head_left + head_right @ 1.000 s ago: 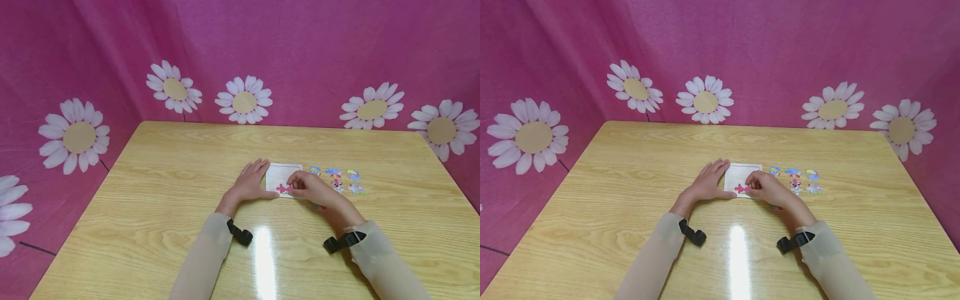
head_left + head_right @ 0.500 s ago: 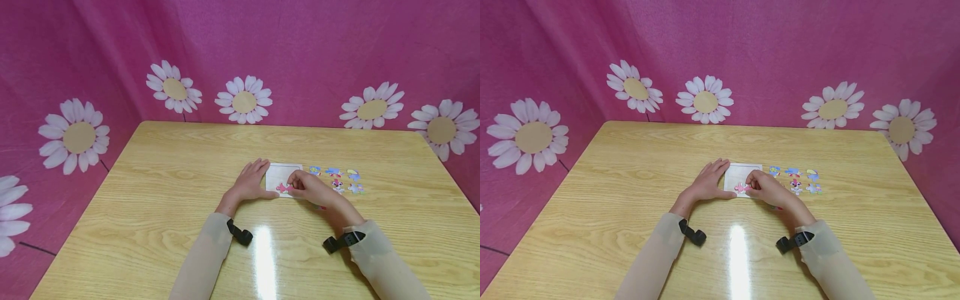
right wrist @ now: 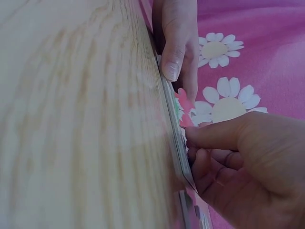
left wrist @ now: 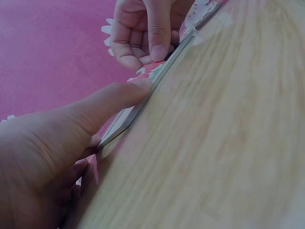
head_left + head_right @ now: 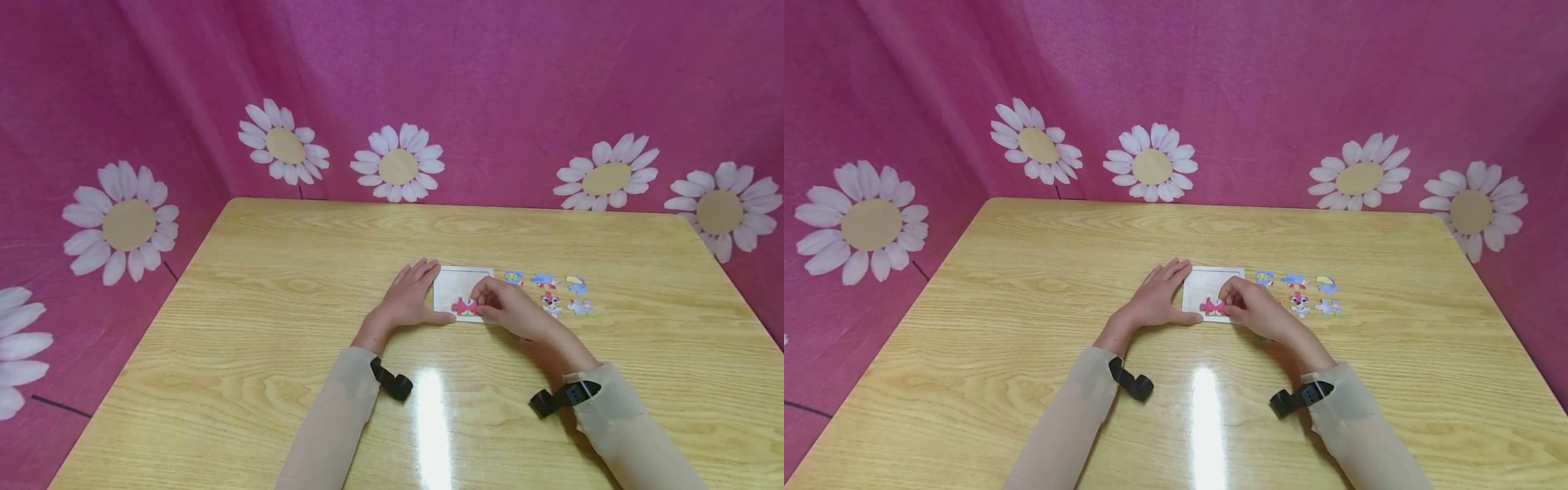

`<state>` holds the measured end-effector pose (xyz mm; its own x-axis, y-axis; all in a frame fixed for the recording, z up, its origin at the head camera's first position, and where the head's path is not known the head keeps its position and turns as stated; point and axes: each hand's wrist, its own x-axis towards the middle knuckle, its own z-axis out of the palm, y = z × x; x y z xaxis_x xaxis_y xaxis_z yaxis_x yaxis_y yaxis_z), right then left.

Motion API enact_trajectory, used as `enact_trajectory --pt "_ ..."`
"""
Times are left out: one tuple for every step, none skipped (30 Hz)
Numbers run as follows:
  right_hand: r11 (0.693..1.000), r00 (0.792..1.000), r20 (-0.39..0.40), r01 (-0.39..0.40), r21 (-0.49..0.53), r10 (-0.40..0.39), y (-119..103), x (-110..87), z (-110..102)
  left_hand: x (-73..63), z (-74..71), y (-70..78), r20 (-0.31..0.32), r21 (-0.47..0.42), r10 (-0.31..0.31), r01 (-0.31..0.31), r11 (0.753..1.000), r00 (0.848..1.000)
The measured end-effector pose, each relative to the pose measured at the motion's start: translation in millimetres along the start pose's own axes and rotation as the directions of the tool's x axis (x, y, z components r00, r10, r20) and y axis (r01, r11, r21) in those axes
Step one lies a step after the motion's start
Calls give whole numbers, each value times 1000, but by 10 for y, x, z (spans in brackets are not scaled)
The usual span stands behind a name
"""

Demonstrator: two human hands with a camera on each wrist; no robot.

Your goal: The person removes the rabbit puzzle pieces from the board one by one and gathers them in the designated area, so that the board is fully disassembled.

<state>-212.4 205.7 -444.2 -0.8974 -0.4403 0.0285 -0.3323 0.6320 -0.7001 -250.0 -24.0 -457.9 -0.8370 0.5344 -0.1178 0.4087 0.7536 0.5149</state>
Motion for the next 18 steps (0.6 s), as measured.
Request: enact_trajectory --pt "1000 1000 -3 7 4 -7 -2 -4 0 1 5 -2 0 2 0 0 1000 1000" --pt "1000 1000 -4 6 4 -6 -6 -6 -1 1 7 -2 0 1 0 0 1000 1000" --pt "1000 1000 -5 6 4 -6 -8 -8 -1 2 8 -3 0 2 0 0 1000 1000" --pt "1000 1000 -6 9 3 -9 -9 -6 -4 4 7 -2 -1 5 0 0 1000 1000" --pt "1000 1000 -8 12 2 -12 -6 -6 -6 8 5 -1 -2 6 -1 1 1000 1000" --pt "1000 1000 -8 15 3 -14 -4 -7 -10 11 4 -1 -3 9 -1 1 1000 1000" --pt "1000 1000 -7 17 6 -17 -1 -9 -12 12 1 0 -3 8 -1 1 1000 1000" --pt "1000 1000 -7 15 9 -15 1 -11 -14 12 0 1 -2 8 -2 2 1000 1000" --pt "1000 1000 -7 14 14 -14 6 -12 -15 13 -1 1 -2 10 -3 3 1000 1000" --pt "1000 1000 -8 12 19 -11 11 -15 -16 12 -1 1 -2 11 -4 4 1000 1000" --pt "1000 1000 -8 8 26 -8 19 -16 -17 11 -2 2 -1 10 -5 5 1000 1000" --pt "999 1000 -9 5 34 -4 27 -18 -19 8 -2 2 -1 9 -5 5 1000 1000" --pt "999 1000 -11 1 41 0 35 -19 -20 4 -2 3 -1 7 -6 6 1000 1000" --pt "999 1000 -14 -5 48 6 44 -18 -21 2 0 2 -1 6 -6 6 1000 1000" --pt "998 1000 -14 -9 59 10 55 -18 -22 0 0 3 0 4 -5 5 1000 1000" --pt "997 1000 -14 -14 72 15 63 -20 -24 -3 1 2 0 3 -5 5 1000 1000" --pt "996 1000 -14 -18 86 20 68 -21 -27 -2 3 0 2 2 -4 4 1000 1000" --pt "995 1000 -13 -19 103 21 69 -26 -29 -3 4 -1 2 2 -3 3 1000 1000"
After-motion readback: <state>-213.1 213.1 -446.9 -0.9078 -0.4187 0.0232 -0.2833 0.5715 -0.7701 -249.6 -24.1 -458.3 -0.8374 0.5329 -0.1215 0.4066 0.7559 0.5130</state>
